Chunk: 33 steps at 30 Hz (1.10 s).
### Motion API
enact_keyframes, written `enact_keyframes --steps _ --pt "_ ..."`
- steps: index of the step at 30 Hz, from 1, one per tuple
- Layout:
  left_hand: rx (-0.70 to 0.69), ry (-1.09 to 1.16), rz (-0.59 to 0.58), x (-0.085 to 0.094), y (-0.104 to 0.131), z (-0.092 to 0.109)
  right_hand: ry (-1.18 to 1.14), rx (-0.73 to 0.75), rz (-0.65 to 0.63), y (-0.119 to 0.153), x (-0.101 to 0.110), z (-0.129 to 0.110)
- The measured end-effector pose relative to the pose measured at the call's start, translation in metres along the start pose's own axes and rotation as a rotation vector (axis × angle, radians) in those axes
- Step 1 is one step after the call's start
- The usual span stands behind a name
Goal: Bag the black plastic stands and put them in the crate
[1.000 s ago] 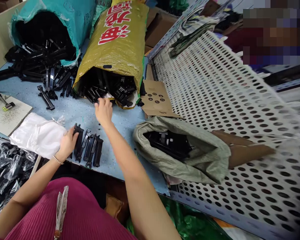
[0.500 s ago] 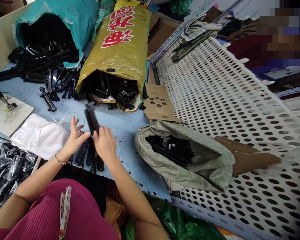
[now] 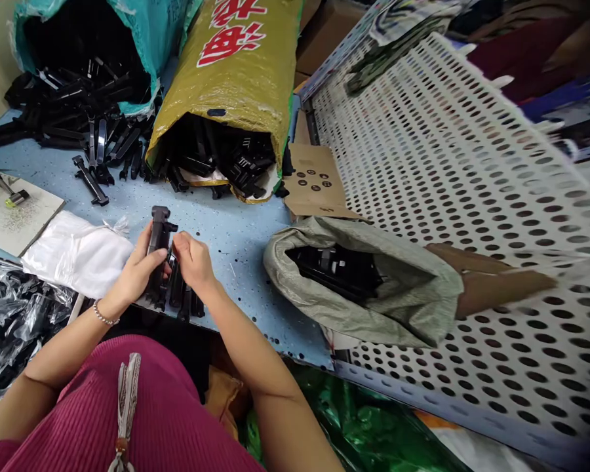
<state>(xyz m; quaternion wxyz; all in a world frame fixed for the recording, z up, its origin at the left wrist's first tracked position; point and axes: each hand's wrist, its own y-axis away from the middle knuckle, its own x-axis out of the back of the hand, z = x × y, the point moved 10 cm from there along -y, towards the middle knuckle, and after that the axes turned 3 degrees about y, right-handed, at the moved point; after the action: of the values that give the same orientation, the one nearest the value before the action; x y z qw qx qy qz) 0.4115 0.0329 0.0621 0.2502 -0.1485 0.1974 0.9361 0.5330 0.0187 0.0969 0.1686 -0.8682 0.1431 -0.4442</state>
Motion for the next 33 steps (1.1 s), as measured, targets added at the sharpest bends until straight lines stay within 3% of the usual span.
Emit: enact_keyframes --steps 2,5,10,14,17,19,22,23,25,27,29,31,33 --pt "-0.001 -0.010 0.079 0.017 -0.004 0.007 -0.021 0.116 -0.055 0.019 -0.010 -0.026" --pt "0.014 -0.047 0.125 0.032 -0.006 0.012 0.096 0.355 -0.039 0.046 -0.019 -0.059" --pt "-0.106 -0.154 0.174 0.038 -0.006 0.018 0.136 0.368 -0.043 0.050 -0.031 -0.057" --pt "-0.061 -0.214 0.158 0.050 -0.011 0.006 0.121 0.372 -0.140 0.045 -0.043 -0.058" --pt "-0.067 -0.467 0.227 0.073 -0.015 -0.004 0.023 0.198 -0.338 0.019 -0.068 -0.029" --pt "-0.040 -0.741 0.274 0.086 -0.017 -0.016 0.012 0.030 -0.374 -0.018 -0.078 0.006" --pt "0.034 -1.089 0.255 0.085 -0.019 -0.041 0.204 -0.191 -0.093 -0.092 -0.059 0.065" --pt "0.043 -1.172 0.235 0.082 -0.019 -0.047 0.270 -0.262 -0.058 -0.112 -0.056 0.083" --pt "0.042 -1.290 0.202 0.076 -0.017 -0.055 0.348 -0.412 -0.143 -0.140 -0.057 0.115" --pt "-0.014 -1.318 0.172 0.071 -0.015 -0.054 0.370 -0.524 -0.266 -0.149 -0.052 0.137" --pt "-0.147 -1.231 0.166 0.067 -0.012 -0.043 0.371 -0.574 -0.315 -0.140 -0.034 0.145" --pt "-0.283 -1.038 0.169 0.060 -0.012 -0.026 0.368 -0.564 -0.300 -0.116 -0.009 0.137" --pt "-0.318 -0.730 0.140 0.050 -0.018 -0.016 0.350 -0.466 -0.234 -0.082 0.013 0.109"
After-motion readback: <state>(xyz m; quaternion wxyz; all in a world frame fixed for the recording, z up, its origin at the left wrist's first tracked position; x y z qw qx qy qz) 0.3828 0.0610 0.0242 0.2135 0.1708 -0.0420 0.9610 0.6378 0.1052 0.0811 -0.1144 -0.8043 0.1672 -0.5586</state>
